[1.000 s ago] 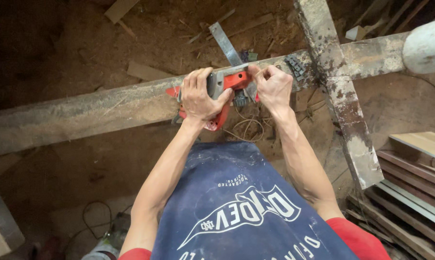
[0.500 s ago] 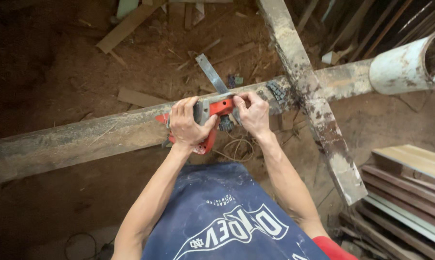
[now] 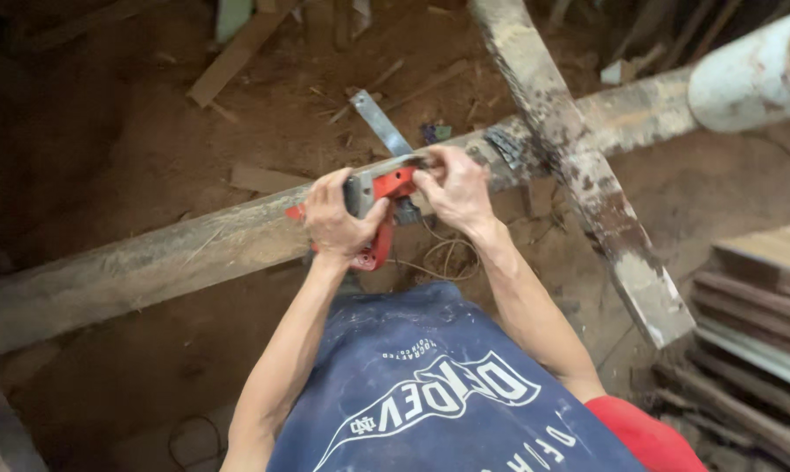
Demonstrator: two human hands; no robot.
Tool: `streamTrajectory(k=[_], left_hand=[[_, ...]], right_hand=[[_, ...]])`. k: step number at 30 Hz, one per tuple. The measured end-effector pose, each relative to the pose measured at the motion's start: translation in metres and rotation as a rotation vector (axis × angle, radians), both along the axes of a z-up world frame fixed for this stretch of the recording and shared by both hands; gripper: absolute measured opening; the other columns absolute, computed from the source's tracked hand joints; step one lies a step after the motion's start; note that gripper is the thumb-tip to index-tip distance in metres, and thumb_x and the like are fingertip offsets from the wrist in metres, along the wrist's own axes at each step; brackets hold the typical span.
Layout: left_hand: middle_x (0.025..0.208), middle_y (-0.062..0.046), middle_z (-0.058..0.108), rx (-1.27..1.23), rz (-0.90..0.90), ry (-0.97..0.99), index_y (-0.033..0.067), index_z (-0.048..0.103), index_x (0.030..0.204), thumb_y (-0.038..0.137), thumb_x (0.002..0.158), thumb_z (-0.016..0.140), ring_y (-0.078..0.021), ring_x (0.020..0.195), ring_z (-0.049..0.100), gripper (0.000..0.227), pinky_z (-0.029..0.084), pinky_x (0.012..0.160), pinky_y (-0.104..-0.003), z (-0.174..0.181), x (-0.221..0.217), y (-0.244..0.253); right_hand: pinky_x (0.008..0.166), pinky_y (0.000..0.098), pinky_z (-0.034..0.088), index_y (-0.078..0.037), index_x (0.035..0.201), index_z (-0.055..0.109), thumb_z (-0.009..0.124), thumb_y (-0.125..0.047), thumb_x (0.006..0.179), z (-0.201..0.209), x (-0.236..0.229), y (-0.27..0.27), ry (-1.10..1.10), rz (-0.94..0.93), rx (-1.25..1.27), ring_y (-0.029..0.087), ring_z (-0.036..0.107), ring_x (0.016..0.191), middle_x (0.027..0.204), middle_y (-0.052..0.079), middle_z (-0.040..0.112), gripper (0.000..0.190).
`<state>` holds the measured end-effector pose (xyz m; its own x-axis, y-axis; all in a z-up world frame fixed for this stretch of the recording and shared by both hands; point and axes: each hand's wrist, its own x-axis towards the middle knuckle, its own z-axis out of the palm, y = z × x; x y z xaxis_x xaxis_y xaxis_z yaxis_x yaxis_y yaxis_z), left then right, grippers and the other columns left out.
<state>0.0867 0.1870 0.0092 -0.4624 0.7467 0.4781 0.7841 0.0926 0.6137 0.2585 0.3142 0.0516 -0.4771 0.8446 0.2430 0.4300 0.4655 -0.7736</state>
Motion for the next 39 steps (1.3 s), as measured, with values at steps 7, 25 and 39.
streamTrajectory(k=[7, 25, 39], left_hand=[[0.125, -0.015, 0.065, -0.047, -0.010, 0.005, 0.0069, 0.059, 0.132, 0.039, 0.072, 0.092, -0.0359, 0.118, 0.061, 0.075, 0.046, 0.106, -0.048, -0.005, 0.000, -0.002], [0.125, -0.013, 0.064, -0.007, 0.006, -0.023, 0.0077, 0.060, 0.131, 0.042, 0.073, 0.089, -0.0341, 0.120, 0.060, 0.073, 0.045, 0.107, -0.049, -0.001, 0.000, -0.003], [0.120, -0.012, 0.069, 0.041, 0.015, -0.253, 0.0098, 0.069, 0.122, 0.036, 0.096, 0.075, -0.0330, 0.116, 0.063, 0.038, 0.048, 0.104, -0.045, -0.001, -0.005, -0.003]], right_hand=[[0.064, 0.0381, 0.056, -0.001, 0.088, 0.072, 0.077, -0.033, 0.094, -0.014, 0.002, -0.002, -0.150, -0.129, -0.158, 0.027, 0.073, 0.073, 0.082, 0.016, 0.072, 0.032], [0.065, 0.0364, 0.057, 0.001, 0.100, 0.070, 0.073, -0.032, 0.094, -0.011, -0.004, -0.011, -0.057, -0.136, -0.036, 0.023, 0.072, 0.072, 0.085, 0.013, 0.073, 0.033], [0.092, 0.0541, 0.048, -0.001, 0.123, 0.051, 0.085, -0.047, 0.075, -0.182, 0.049, 0.028, -0.493, -0.816, -0.400, 0.043, 0.059, 0.107, 0.117, 0.027, 0.059, 0.076]])
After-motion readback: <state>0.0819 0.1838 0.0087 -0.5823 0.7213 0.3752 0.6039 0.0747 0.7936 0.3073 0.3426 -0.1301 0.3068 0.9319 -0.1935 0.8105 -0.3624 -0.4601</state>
